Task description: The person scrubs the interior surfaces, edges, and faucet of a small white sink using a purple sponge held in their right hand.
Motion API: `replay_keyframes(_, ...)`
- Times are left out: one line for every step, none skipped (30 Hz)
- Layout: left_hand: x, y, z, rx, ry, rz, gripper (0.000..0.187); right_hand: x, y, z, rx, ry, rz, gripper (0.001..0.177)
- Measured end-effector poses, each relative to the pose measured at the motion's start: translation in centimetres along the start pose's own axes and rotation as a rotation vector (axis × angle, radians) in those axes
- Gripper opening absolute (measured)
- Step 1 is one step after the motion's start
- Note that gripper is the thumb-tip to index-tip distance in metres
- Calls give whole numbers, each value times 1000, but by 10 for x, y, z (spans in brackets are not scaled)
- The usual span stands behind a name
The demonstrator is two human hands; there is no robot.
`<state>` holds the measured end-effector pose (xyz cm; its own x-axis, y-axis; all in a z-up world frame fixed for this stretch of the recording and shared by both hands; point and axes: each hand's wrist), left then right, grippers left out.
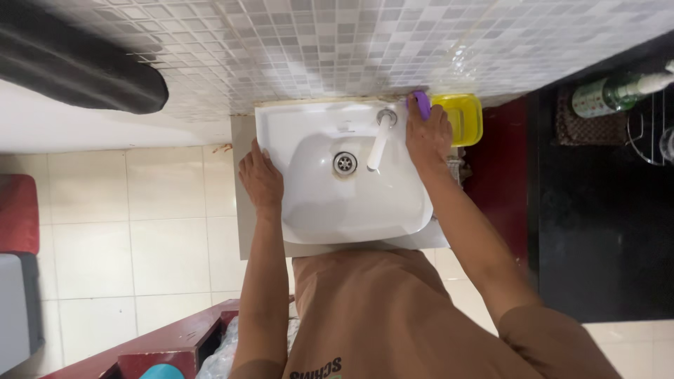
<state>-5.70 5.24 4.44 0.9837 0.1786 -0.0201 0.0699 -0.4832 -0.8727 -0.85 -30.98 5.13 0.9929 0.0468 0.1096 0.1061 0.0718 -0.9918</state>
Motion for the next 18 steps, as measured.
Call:
replay_keyframes(-1, 1, -1, 6, -1, 4, 40, -8, 4, 4, -42, 3, 43, 45)
replay_keyframes(-5, 0, 0, 13, -1, 7, 39, -21, 8, 15, -83, 5, 85, 48)
replay_keyframes(0, -2, -2, 15, 0, -5, 39, -17, 10, 20, -126, 1, 113, 52)
replay_keyframes(7, -2, -4, 8, 8, -18, 39, -6, 8, 20, -132, -22, 42, 50)
replay_keyframes(4, -3, -3, 6, 7, -16, 39, -7, 6, 19, -135, -46, -11, 48)
replay_keyframes(1, -1, -3, 5, 7, -13, 39, -8, 4, 17, -137, -69, -64, 47)
replay_keyframes(-2, -1, -1, -1, 6, -5, 39, -7, 0, 10, -130, -71, -80, 45)
replay_keyframes(-1, 0, -1, -8, 5, 3, 39, 2, -4, -2, -122, -72, -97, 44)
replay_keyframes(2, 0, -2, -16, 14, 7, 38, 7, -7, -8, -117, -67, -121, 43)
replay_keyframes(-2, -2, 0, -4, 10, 10, 39, -2, -7, -3, -92, -20, -108, 44)
replay_keyframes(-2, -2, -2, -4, 8, 0, 39, -8, -7, 2, -76, 20, -107, 44)
replay_keyframes(0, -2, -3, -3, 6, -10, 39, -14, -6, 7, -59, 60, -106, 45)
replay_keyframes(3, -2, -4, 0, -1, -13, 40, -18, -5, 13, -37, 24, -86, 48)
replay_keyframes(7, 0, -5, 3, -9, -16, 40, -24, -1, 21, -15, -13, -66, 51)
replay_keyframes(1, 0, -3, 14, -22, -1, 40, -35, 3, 26, 11, -43, -28, 55)
replay_keyframes(-3, 0, -1, 4, -33, 14, 40, -31, 6, 22, -54, -21, -6, 53)
replay_keyframes(0, 0, -1, -6, -38, 23, 40, -15, 8, 14, -119, 3, 9, 51)
replay_keyframes(0, -1, -2, -17, -43, 33, 40, -5, 8, 7, -184, 27, 24, 50)
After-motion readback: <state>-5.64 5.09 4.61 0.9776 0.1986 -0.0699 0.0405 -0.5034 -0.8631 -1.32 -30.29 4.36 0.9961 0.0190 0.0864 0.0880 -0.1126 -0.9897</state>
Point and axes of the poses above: each hand's wrist, its own x-axis towards the middle knuckle, its own y-axis out of the palm, z = x × y, and after that the axes turned 14 degrees about z, right-handed
